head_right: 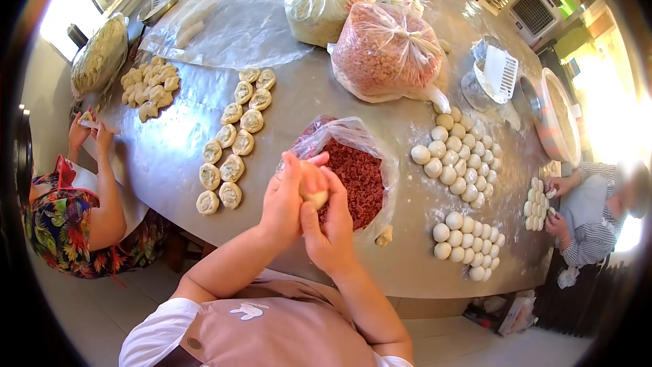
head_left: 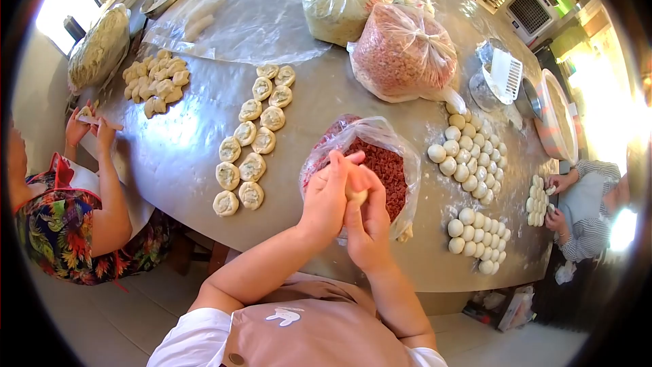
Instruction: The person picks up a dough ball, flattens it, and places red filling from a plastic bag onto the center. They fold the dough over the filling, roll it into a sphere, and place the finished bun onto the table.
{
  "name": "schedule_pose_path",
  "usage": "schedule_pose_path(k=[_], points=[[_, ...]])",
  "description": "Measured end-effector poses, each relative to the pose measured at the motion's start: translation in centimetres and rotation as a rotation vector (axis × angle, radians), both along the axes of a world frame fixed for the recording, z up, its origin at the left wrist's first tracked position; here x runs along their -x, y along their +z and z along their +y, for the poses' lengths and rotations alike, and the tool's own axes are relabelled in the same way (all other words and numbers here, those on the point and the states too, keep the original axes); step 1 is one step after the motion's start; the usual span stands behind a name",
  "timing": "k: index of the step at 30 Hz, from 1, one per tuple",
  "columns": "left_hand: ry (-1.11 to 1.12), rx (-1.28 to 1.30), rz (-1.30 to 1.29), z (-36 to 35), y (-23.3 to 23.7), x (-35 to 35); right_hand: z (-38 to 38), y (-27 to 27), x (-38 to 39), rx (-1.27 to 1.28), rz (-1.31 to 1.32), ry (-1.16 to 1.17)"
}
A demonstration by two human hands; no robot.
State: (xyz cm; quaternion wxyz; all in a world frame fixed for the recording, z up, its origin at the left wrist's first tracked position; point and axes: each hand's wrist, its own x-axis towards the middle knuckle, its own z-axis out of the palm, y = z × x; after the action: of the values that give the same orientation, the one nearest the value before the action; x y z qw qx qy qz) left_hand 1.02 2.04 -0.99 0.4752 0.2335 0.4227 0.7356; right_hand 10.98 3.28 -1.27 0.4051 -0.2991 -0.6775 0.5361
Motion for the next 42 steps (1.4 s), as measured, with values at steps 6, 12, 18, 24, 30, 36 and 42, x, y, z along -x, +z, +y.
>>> schedule_pose_path(k=[6, 12, 18, 24, 30, 36, 42], points=[[-0.268, -0.154, -0.162, -1.0, 0.4, 0.7, 1.0, -0.1, -1.9, 0.349, 0.021, 0.086], [-0.225, -0.126, -0.003, -0.9, -1.4, 0.7, -0.1, 0.9, -0.5, 0.061, -0.029, -0.002], [-0.169, -0.208, 0.133, -1.3, 1.3, -0.4, 0.1, 0.9, -1.6, 0.434, 0.057, 0.088], [-0.306, -0.232, 0.075, -1.3, -1.3, 0.9, 0.0, 0.3, -0.6, 0.119, 0.015, 0.023], [-0.352, -0.152, -0.046, -2.0, 0.7, 0.9, 0.1, 0.5, -2.0, 0.535, 0.104, 0.155], [-0.34, -0.068, 0.003, -1.6, 0.2, 1.0, -0.6, 0.8, -0.5, 0.264, 0.039, 0.013], [-0.371, -0.097, -0.074, -1.6, 1.4, 0.3, 0.0, 1.6, -2.0, 0.617, 0.168, 0.113]])
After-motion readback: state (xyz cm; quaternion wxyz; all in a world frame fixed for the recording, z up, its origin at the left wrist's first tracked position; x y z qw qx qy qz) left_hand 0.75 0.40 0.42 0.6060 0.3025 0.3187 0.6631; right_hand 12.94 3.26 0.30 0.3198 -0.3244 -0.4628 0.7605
